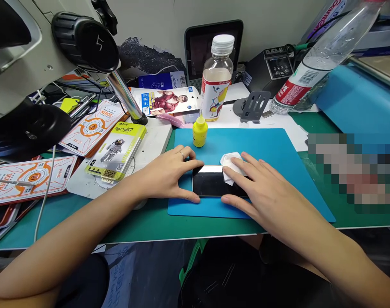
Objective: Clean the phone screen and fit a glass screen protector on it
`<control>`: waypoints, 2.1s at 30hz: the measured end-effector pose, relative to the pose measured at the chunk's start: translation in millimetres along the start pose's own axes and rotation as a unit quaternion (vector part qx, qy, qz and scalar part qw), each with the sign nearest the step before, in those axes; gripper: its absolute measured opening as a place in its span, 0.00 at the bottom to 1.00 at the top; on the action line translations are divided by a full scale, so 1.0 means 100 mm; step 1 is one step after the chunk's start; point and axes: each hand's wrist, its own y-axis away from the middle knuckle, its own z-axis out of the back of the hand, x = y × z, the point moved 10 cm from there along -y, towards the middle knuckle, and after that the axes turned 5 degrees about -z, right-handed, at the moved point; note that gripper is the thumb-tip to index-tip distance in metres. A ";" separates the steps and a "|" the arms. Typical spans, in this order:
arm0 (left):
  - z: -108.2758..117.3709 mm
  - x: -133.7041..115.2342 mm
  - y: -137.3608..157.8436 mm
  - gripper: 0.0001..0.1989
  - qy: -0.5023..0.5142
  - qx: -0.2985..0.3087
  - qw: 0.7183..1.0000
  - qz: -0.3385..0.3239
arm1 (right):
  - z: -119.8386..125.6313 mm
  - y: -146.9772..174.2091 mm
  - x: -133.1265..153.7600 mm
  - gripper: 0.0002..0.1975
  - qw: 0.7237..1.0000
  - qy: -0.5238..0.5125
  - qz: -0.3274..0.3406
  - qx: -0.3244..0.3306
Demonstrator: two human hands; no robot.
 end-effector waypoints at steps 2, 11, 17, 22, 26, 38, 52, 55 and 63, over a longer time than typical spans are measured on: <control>-0.01 0.00 0.00 0.41 0.000 0.002 1.000 0.000 | 0.03 0.04 -0.02 0.28 1.000 -0.007 0.002 -0.011; -0.01 0.01 0.00 0.40 -0.005 0.001 1.000 0.000 | -0.01 -0.01 -0.08 0.29 1.000 -0.021 -0.003 0.012; 0.01 0.01 -0.01 0.40 -0.004 -0.008 1.000 0.001 | -0.03 0.04 -0.12 0.31 0.999 -0.046 -0.007 0.024; 0.01 0.01 -0.01 0.40 -0.006 -0.003 1.000 0.001 | -0.12 0.05 -0.22 0.30 0.994 -0.084 -0.028 0.058; 0.02 0.00 -0.01 0.40 -0.004 -0.006 1.000 -0.004 | -0.14 0.04 -0.27 0.30 0.992 -0.101 -0.042 0.061; 0.00 0.00 0.00 0.40 -0.002 0.005 1.000 0.000 | -0.14 0.09 -0.38 0.30 0.992 -0.093 -0.073 0.051; 0.01 0.01 -0.01 0.40 0.003 0.004 1.000 0.005 | -0.14 0.10 -0.31 0.30 0.994 -0.076 -0.065 0.034; 0.00 0.01 0.00 0.41 0.004 0.007 1.000 0.005 | -0.14 0.08 -0.30 0.31 0.995 -0.074 -0.051 0.043; 0.00 0.00 0.00 0.40 -0.006 0.003 1.000 0.001 | -0.16 0.07 -0.32 0.31 0.992 -0.084 -0.072 0.065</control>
